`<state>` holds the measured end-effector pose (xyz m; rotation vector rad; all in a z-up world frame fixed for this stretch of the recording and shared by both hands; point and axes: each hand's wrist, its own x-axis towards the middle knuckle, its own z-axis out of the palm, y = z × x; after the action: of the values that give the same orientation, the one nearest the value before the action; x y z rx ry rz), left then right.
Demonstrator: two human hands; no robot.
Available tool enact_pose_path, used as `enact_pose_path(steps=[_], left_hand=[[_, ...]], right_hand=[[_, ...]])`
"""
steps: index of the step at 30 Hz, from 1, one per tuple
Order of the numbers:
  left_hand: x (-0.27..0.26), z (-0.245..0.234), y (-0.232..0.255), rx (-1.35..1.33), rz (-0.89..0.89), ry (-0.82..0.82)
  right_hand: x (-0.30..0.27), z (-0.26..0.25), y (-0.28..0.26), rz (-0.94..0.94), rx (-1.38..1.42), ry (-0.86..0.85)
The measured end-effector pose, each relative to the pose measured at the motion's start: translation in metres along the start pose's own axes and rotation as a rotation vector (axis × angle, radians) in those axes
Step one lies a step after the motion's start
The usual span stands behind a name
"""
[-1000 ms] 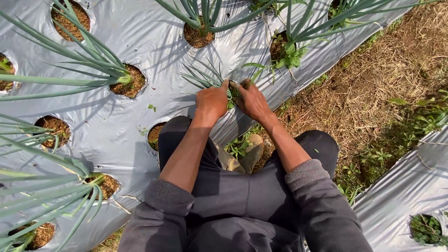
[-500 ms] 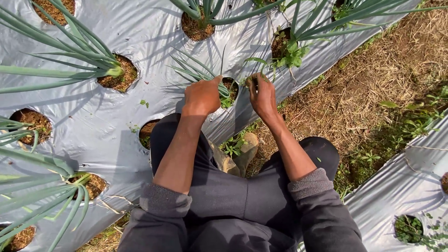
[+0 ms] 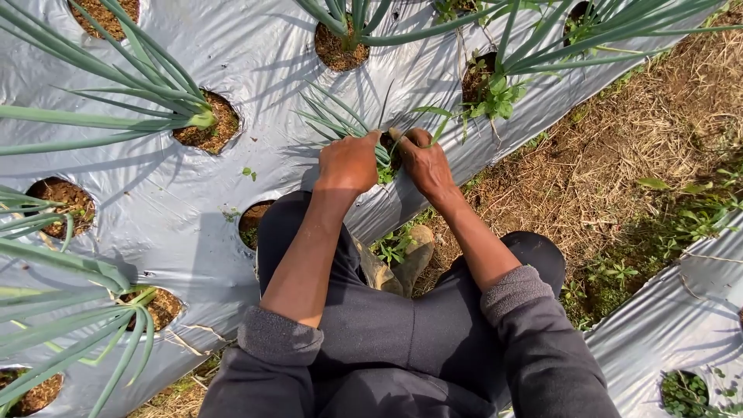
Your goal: The person sits on the ground beside rows of onions planted in plastic mulch and removes weeds by hand. They pull small weeds from the holes around the onion plants and from the plastic surface, gathering the removed weeds in their hand.
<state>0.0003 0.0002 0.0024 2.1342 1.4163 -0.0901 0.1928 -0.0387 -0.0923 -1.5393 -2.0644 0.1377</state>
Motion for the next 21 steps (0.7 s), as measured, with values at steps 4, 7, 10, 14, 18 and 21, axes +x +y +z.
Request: enact_pose_path(steps=[4,7,10,14,18,21], left_hand=[[0.002,0.0,0.001,-0.001,0.013,-0.008],[-0.005,-0.005,0.006,-0.009,0.008,0.003],[-0.001,-0.002,0.003,-0.019,0.014,0.023],[-0.008,-0.01,0.004,-0.03,0.027,-0.002],[-0.008,-0.011,0.006,-0.034,0.028,-0.013],[0.001,0.0,0.0,-0.03,0.019,-0.023]], right_hand=[[0.006,0.003,-0.003,-0.07,-0.02,0.025],[0.003,0.017,0.017,-0.112,-0.077,0.027],[-0.001,0.031,0.024,-0.137,-0.183,0.033],[-0.015,0.03,0.026,0.032,-0.01,0.033],[-0.004,-0.003,-0.003,0.016,0.058,-0.087],[-0.006,0.01,0.004,-0.029,0.103,-0.164]])
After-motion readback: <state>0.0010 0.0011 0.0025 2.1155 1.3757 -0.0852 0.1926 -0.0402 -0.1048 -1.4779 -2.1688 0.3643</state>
